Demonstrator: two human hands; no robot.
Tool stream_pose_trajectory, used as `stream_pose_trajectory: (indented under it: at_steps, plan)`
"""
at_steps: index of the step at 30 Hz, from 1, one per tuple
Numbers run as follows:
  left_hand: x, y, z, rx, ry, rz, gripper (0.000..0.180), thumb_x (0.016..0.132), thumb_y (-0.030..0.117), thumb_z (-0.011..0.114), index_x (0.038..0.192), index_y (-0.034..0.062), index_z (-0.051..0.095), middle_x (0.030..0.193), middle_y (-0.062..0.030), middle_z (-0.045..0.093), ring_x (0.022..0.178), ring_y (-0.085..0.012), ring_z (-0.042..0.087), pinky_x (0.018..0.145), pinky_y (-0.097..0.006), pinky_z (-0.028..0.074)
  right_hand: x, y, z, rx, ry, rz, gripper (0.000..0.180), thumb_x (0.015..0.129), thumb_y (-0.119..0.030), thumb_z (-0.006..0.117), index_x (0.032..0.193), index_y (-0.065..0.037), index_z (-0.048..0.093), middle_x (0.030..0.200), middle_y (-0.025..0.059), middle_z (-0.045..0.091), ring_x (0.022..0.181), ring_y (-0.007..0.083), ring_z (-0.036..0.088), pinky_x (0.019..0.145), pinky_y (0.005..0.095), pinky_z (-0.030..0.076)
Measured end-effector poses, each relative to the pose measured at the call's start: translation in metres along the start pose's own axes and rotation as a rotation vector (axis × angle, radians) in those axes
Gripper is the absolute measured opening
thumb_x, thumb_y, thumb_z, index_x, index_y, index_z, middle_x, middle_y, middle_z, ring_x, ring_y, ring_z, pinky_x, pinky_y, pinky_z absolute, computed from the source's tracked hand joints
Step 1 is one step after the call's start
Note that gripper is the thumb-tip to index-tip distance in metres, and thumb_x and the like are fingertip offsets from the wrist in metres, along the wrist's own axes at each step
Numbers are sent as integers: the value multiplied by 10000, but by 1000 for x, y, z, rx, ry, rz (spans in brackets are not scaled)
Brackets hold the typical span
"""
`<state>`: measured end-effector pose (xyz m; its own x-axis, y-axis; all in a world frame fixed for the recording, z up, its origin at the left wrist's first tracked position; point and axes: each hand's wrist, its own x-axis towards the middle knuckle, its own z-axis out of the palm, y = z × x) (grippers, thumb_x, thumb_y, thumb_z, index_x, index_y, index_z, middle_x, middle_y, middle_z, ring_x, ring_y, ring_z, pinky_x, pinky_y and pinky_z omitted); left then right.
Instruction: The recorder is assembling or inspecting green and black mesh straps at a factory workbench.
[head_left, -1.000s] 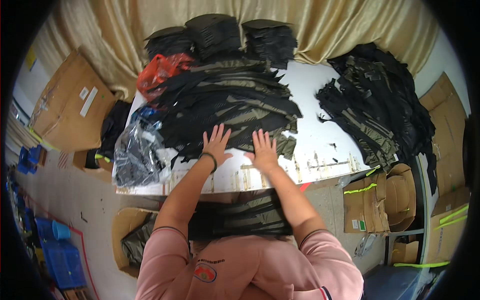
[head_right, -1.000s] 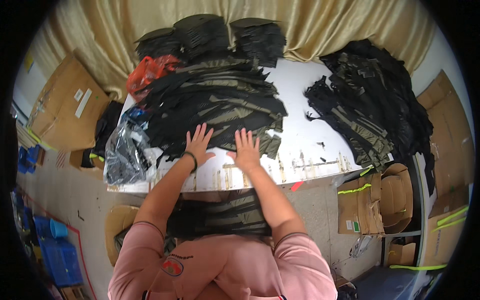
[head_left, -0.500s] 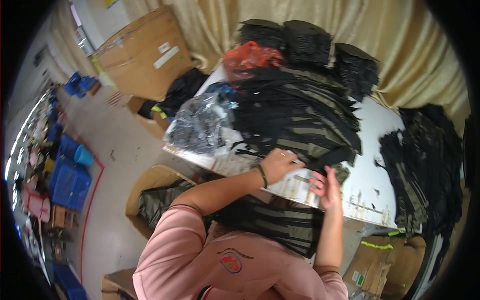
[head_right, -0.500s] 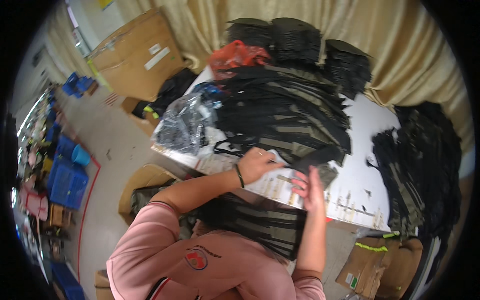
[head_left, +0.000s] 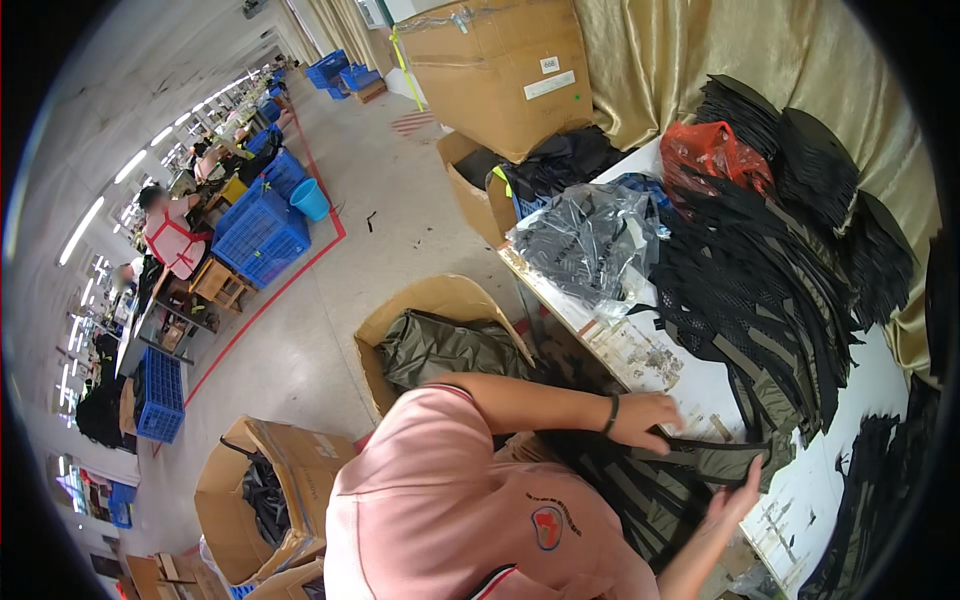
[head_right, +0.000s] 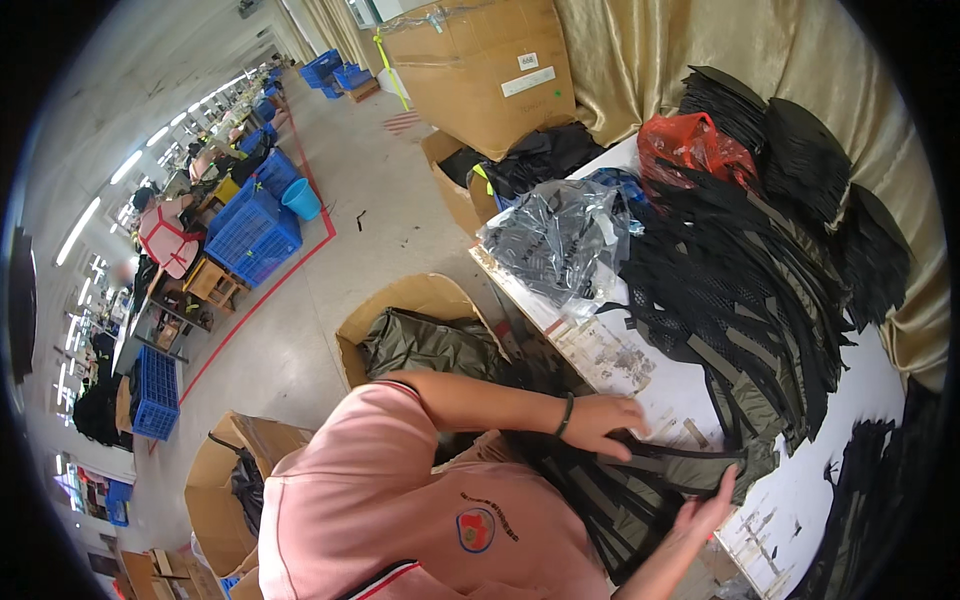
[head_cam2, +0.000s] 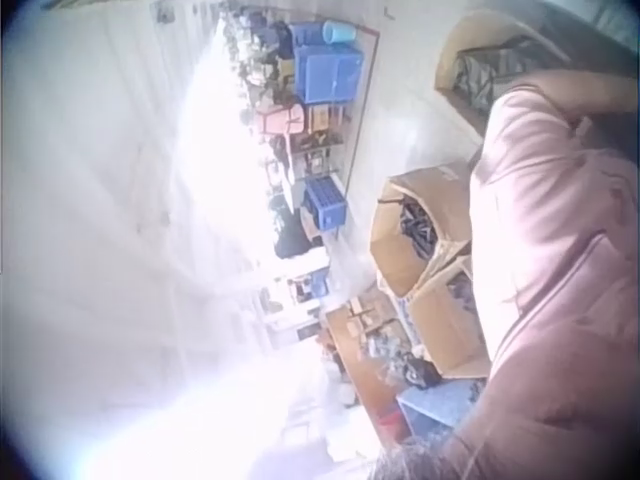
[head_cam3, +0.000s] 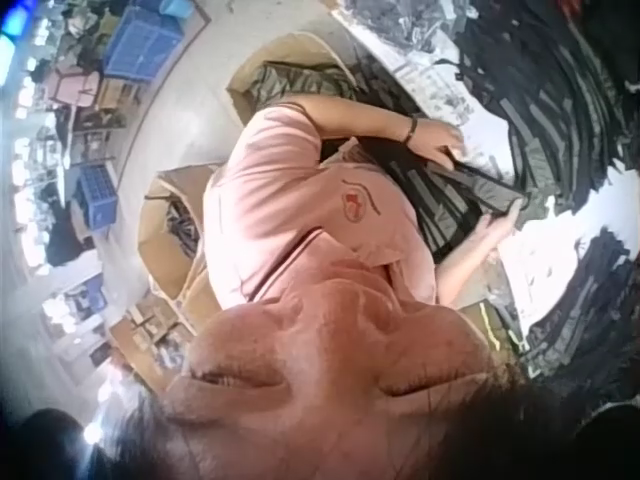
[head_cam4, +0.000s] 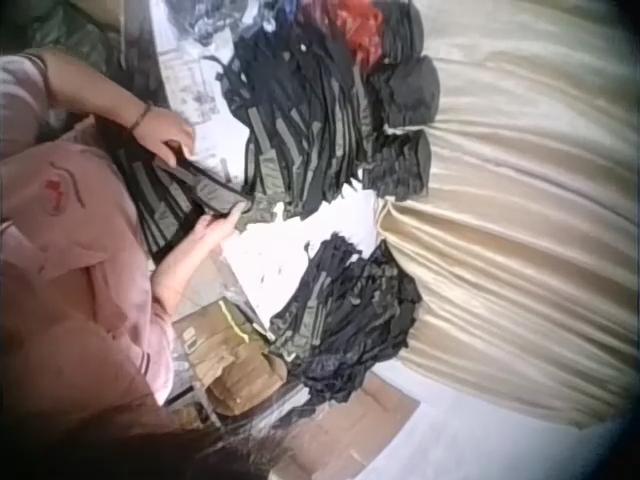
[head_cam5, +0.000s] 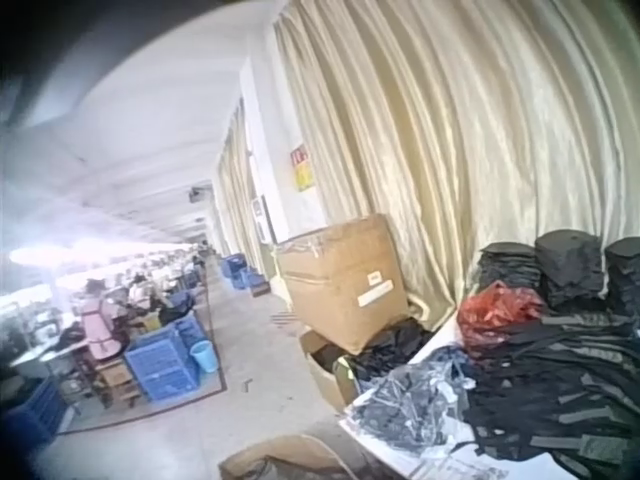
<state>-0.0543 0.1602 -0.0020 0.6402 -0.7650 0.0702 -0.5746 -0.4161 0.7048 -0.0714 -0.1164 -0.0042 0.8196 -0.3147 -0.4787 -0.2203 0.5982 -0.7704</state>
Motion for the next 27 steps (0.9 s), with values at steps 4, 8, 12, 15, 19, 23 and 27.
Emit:
stream_pose_trajectory:
  at_steps: [4, 8, 12, 15, 19, 23, 27]
  plan:
    - [51, 24, 19, -382, 347, 38, 302, 805, 234, 634, 1047, 55, 601, 1066, -146, 594, 1013, -335, 558, 849, -418, 439, -50, 43, 23, -20, -112, -155, 494, 830, -185, 696, 1240, 17, 507, 1219, 130, 562, 1059, 216, 570, 906, 335, 462]
    - [83, 23, 55, -428, 311, -54, 241, 799, 145, 596, 1017, 44, 591, 897, -169, 630, 862, -342, 609, 740, -396, 473, -57, 44, 14, -700, 30, -735, 416, 867, -125, 656, 1205, 40, 479, 1149, 140, 536, 1042, 218, 517, 941, 310, 400]
    - [87, 35, 64, -445, 357, -46, 161, 795, 157, 607, 929, 69, 603, 780, -137, 635, 750, -323, 617, 647, -411, 456, -55, 17, -11, -1090, 57, -855, 367, 868, -110, 637, 1177, 19, 487, 1036, 137, 558, 941, 277, 545, 872, 349, 436]
    - [92, 35, 69, -464, 323, -55, 170, 796, 191, 631, 895, 58, 596, 744, -129, 631, 696, -295, 612, 615, -389, 450, -42, 19, -27, -1148, -42, -1011, 342, 895, -106, 582, 1201, 8, 483, 940, 163, 583, 789, 291, 563, 740, 360, 474]
    - [91, 36, 72, -511, 366, -74, 211, 777, 194, 679, 811, 45, 534, 672, -85, 592, 609, -248, 567, 562, -357, 421, -50, 14, -14, -1264, -45, -860, 336, 922, -90, 525, 1247, -33, 462, 868, 161, 611, 730, 261, 585, 694, 339, 478]
    - [86, 34, 68, -524, 336, -41, 238, 767, 194, 691, 764, 47, 505, 631, -77, 549, 568, -231, 519, 537, -347, 391, -46, 3, -12, -1346, -165, -900, 232, 913, -104, 543, 1133, -33, 558, 841, 157, 625, 718, 281, 604, 670, 345, 477]
    - [79, 34, 59, -484, 317, -9, 227, 766, 188, 692, 757, 51, 512, 637, -88, 555, 579, -250, 535, 539, -359, 394, -46, -11, 4, -1348, -258, -1102, 144, 893, -126, 574, 908, 4, 633, 768, 167, 591, 676, 356, 565, 616, 403, 445]
